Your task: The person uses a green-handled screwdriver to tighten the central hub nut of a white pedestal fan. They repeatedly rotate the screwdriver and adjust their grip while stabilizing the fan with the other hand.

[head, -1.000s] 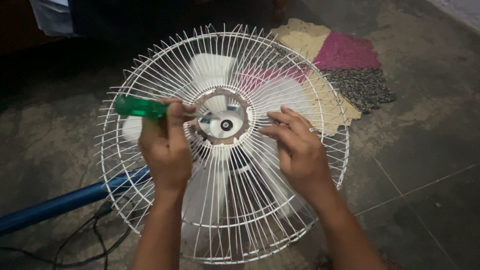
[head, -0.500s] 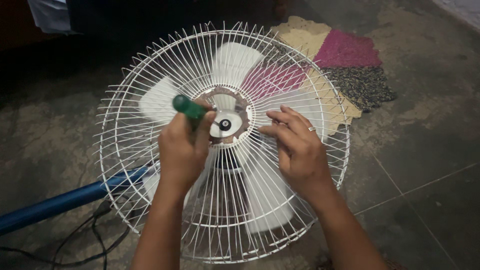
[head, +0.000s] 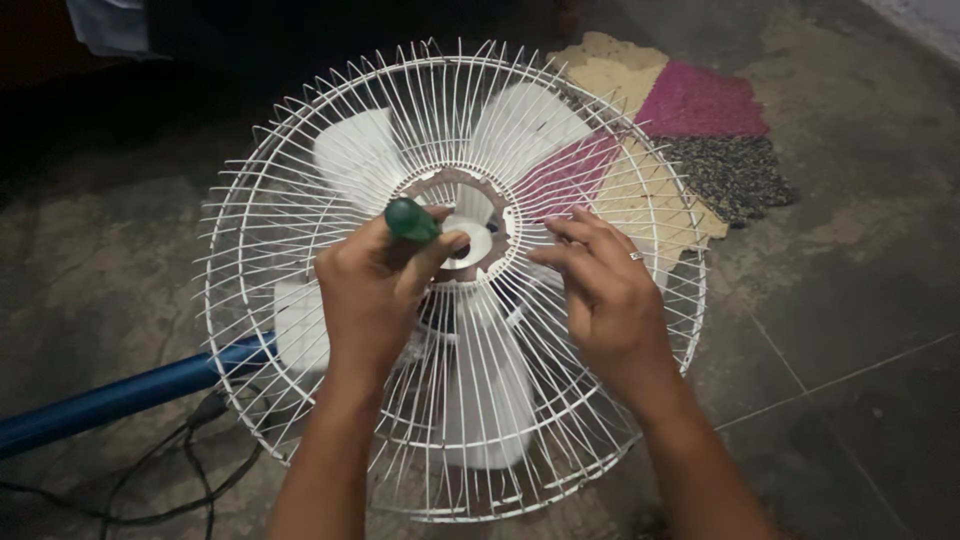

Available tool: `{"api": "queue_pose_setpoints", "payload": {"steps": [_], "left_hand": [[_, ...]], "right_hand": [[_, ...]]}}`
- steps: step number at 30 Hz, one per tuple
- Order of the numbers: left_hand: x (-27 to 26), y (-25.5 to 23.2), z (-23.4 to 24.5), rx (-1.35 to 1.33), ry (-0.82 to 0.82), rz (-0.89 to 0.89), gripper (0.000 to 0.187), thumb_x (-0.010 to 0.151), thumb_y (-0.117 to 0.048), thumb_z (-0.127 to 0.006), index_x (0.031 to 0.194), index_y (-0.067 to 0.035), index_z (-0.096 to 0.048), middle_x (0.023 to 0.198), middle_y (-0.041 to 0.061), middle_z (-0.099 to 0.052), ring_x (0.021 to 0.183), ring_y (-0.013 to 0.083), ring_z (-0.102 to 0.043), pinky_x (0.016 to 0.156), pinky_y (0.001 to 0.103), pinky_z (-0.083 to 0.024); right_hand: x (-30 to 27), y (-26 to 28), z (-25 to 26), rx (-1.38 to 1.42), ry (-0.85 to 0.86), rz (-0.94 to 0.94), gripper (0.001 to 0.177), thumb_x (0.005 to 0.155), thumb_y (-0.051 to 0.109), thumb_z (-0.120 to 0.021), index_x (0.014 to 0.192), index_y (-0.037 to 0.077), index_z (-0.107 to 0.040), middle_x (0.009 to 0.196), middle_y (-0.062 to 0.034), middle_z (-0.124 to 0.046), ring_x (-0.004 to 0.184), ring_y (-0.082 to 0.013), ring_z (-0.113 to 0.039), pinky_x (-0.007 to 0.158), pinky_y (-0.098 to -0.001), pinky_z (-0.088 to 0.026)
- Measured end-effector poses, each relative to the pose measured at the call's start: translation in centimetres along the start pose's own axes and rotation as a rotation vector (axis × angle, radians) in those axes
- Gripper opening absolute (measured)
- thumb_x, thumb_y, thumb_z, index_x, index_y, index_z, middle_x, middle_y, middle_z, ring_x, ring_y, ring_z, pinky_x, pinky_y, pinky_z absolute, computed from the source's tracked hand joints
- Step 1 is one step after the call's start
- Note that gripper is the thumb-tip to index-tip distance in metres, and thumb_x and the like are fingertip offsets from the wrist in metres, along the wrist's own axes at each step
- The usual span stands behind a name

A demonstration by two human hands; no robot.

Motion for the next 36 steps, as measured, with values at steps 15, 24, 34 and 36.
{"api": "queue_pose_setpoints", "payload": {"steps": [15, 24, 34, 36], "left_hand": [[-0.4, 1.3, 0.8, 0.452, -0.088, -0.310, 0.025, 0.082, -0.014, -0.083, 0.095, -0.004, -0.064, 0.089, 0.010, -0.071, 0.079, 0.0273, -0.071, 0.065, 0.041, -0.055], [1.0, 1.5, 3.1, -0.265, 0.026, -0.108, 0.040, 0.083, -0.012, -0.081, 0.120, -0.004, -0.068, 0.116, 0.011, -0.074, 0.108, 0.0197, -0.074, 0.091, 0.032, -0.064], [-2.6, -0.3, 7.3, -0.111, -0.281, -0.017, 0.021, 0.095, -0.015, -0.073, 0.114, -0.007, -0.074, 0.112, 0.009, -0.079, 0.103, 0.0173, -0.078, 0.092, 0.031, -0.061], [-4.1, -0.6, 9.3, 0.016, -0.289, -0.017, 0.022, 0.094, -0.019, -0.074, 0.113, -0.008, -0.075, 0.113, 0.008, -0.079, 0.106, 0.0185, -0.077, 0.096, 0.033, -0.059]], "right_hand": [[5.8, 7.3, -1.2, 0.174, 0.137, 0.275, 0.041, 0.086, 0.041, -0.082, 0.111, 0.011, -0.072, 0.099, -0.0062, -0.068, 0.083, -0.0146, -0.071, 0.070, -0.0280, -0.060], [7.3, 6.2, 0.2, 0.469, 0.036, -0.135, 0.035, 0.096, 0.011, -0.070, 0.128, 0.007, -0.056, 0.126, -0.0136, -0.074, 0.118, -0.0208, -0.074, 0.100, -0.0345, -0.061], [3.1, 8.9, -1.7, 0.395, -0.089, -0.248, 0.023, 0.100, 0.007, -0.057, 0.123, 0.005, -0.053, 0.132, -0.0132, -0.069, 0.112, -0.0219, -0.072, 0.094, -0.0346, -0.062], [2.3, 9.5, -1.2, 0.368, -0.116, -0.347, 0.022, 0.100, 0.010, -0.059, 0.121, 0.007, -0.055, 0.123, -0.0101, -0.074, 0.102, -0.0186, -0.074, 0.086, -0.0321, -0.065]]}}
Point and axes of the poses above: each hand's wrist, its own x-axis towards the middle knuckle, its own z-axis out of the back of the hand, y = z × x, the point moved 1 cm from there along x, towards the middle knuckle
